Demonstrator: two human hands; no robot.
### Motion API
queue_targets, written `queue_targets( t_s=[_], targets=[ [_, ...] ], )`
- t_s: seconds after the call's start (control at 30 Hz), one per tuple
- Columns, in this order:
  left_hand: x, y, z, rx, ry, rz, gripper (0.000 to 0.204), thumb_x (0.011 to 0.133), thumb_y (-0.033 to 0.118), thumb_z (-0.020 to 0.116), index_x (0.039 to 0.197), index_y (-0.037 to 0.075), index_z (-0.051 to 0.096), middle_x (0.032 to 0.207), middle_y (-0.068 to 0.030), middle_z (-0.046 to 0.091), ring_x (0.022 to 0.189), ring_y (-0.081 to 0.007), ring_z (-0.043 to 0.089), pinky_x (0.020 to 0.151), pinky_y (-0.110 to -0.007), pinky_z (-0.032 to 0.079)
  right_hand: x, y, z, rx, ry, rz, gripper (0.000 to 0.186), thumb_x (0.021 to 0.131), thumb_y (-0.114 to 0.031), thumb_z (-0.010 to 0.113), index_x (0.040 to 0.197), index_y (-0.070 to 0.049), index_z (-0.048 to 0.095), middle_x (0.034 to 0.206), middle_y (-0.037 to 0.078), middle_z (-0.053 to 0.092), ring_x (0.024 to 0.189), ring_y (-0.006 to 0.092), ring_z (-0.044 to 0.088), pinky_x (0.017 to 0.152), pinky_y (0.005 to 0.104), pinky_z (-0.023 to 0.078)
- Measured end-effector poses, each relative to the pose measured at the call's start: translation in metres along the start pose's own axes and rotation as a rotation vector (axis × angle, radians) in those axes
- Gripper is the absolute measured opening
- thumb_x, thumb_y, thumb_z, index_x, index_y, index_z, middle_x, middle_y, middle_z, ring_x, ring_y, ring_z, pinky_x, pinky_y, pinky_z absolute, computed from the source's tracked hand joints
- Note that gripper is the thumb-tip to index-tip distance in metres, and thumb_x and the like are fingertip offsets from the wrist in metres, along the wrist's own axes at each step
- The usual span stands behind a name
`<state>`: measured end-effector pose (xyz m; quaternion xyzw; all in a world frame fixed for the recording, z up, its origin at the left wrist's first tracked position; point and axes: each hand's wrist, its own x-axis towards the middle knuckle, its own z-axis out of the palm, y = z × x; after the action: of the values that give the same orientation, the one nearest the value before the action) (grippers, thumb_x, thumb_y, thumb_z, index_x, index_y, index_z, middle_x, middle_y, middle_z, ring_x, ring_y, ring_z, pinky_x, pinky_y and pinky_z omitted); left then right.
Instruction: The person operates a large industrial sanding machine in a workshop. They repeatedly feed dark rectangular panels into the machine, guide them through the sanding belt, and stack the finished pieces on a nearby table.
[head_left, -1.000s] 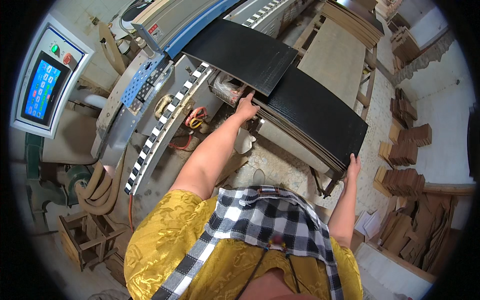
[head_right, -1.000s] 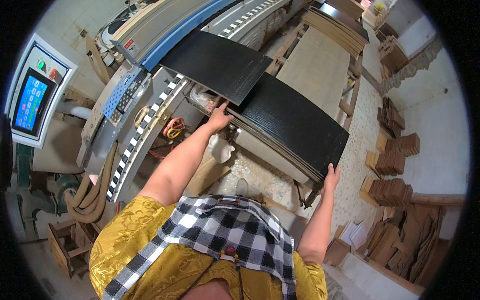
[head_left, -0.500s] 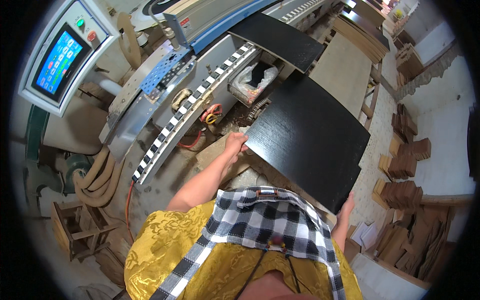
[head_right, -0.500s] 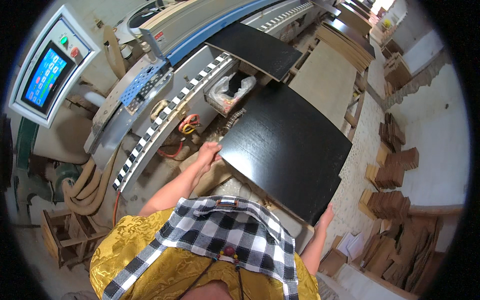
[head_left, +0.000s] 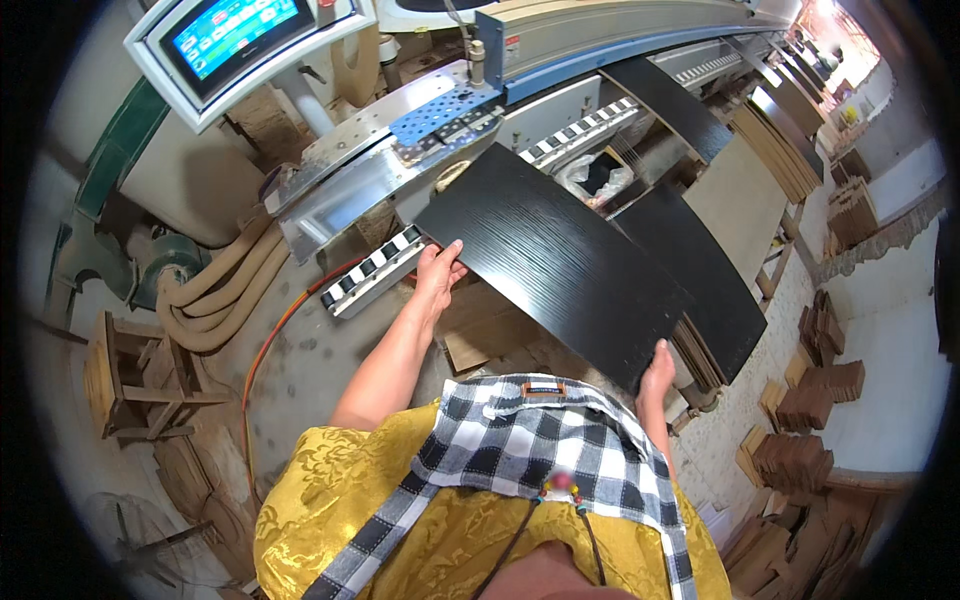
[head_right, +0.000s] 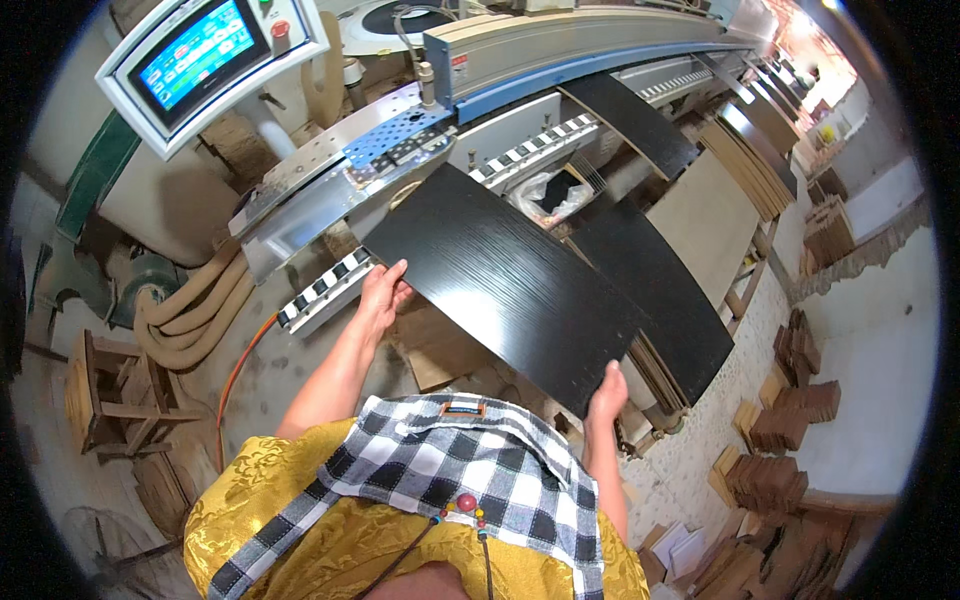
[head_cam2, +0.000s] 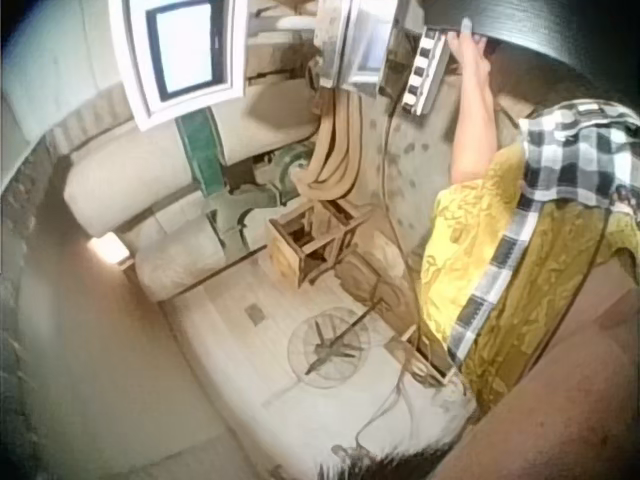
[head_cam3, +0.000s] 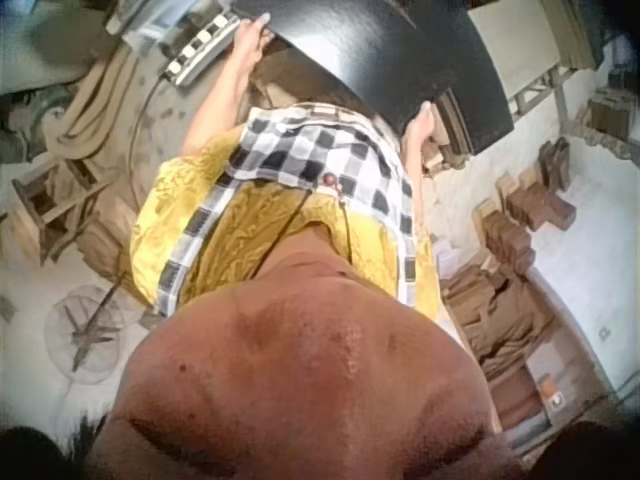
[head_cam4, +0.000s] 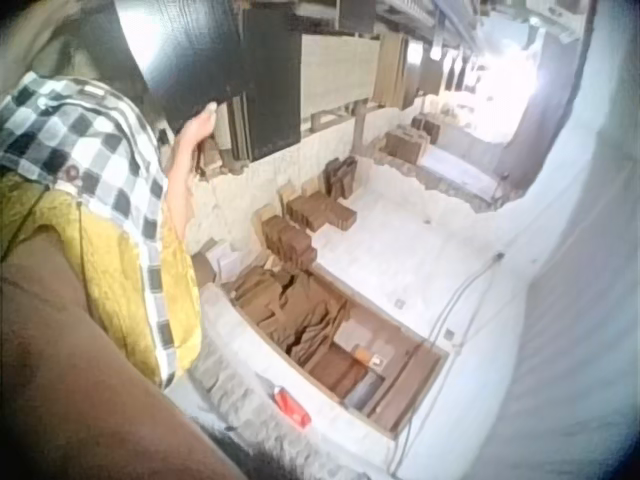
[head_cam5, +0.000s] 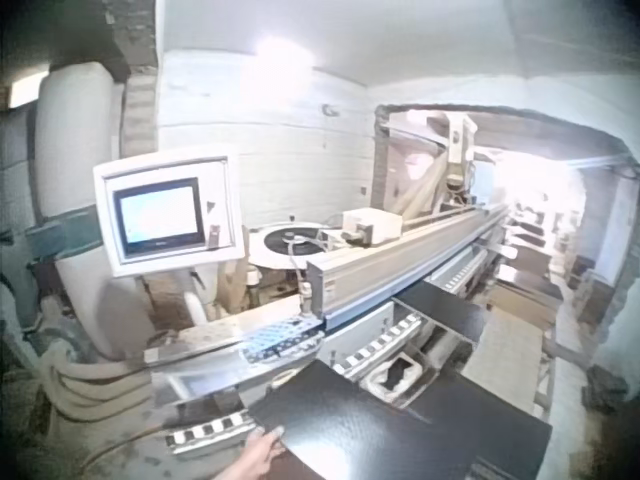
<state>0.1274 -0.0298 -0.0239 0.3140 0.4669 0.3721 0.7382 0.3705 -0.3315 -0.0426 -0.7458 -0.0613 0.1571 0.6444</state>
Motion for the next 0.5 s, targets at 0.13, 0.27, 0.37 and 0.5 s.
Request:
queue_targets(
  t_s=[0.13,0.27,0.37,0.5],
  targets=[
    [-0.006,0.005,-0.018,0.007,0.020,-0.058,0.013,0.080,0.020,0.060,0.080,0.012,0.050,0.072,0.0024,0.055,0.058,-0.0075,0.051,0.055,-0.021,0.046,-0.014,0.013,0.060,0.123,-0.166,0.045,0.027,0.089,-0.027,0.046,0.077,-0.005,0.055,0.071,-0.003,0.052,0.066,0.0061,0.044,0.062,0.0227,0.038],
    [-0.021,0.012,-0.040,0.010,0.021,-0.061,0.012,0.079,0.020,0.061,0.081,0.013,0.052,0.071,0.0041,0.053,0.059,-0.0067,0.050,0.055,-0.021,0.046,-0.041,-0.001,0.091,0.107,-0.654,0.185,0.029,0.090,-0.029,0.042,0.077,-0.005,0.051,0.066,0.003,0.053,0.056,0.0125,0.053,0.054,0.0256,0.043],
    [-0.038,0.016,-0.054,0.001,0.032,-0.079,0.015,0.080,0.022,0.060,0.084,0.012,0.050,0.068,0.0039,0.049,0.058,-0.0070,0.051,0.053,-0.022,0.046,-0.055,-0.012,0.104,0.099,-0.884,0.241,0.031,0.091,-0.027,0.039,0.084,0.000,0.050,0.071,0.011,0.059,0.058,0.0149,0.055,0.058,0.0256,0.046],
    [-0.053,0.009,-0.072,0.022,0.018,-0.102,0.018,0.080,0.026,0.059,0.085,0.012,0.049,0.067,0.0027,0.049,0.055,-0.0085,0.052,0.052,-0.022,0.046,-0.063,-0.023,0.117,0.025,-1.078,0.252,0.032,0.092,-0.026,0.037,0.083,0.001,0.052,0.073,0.012,0.061,0.059,0.0147,0.055,0.061,0.0259,0.045]
  ],
)
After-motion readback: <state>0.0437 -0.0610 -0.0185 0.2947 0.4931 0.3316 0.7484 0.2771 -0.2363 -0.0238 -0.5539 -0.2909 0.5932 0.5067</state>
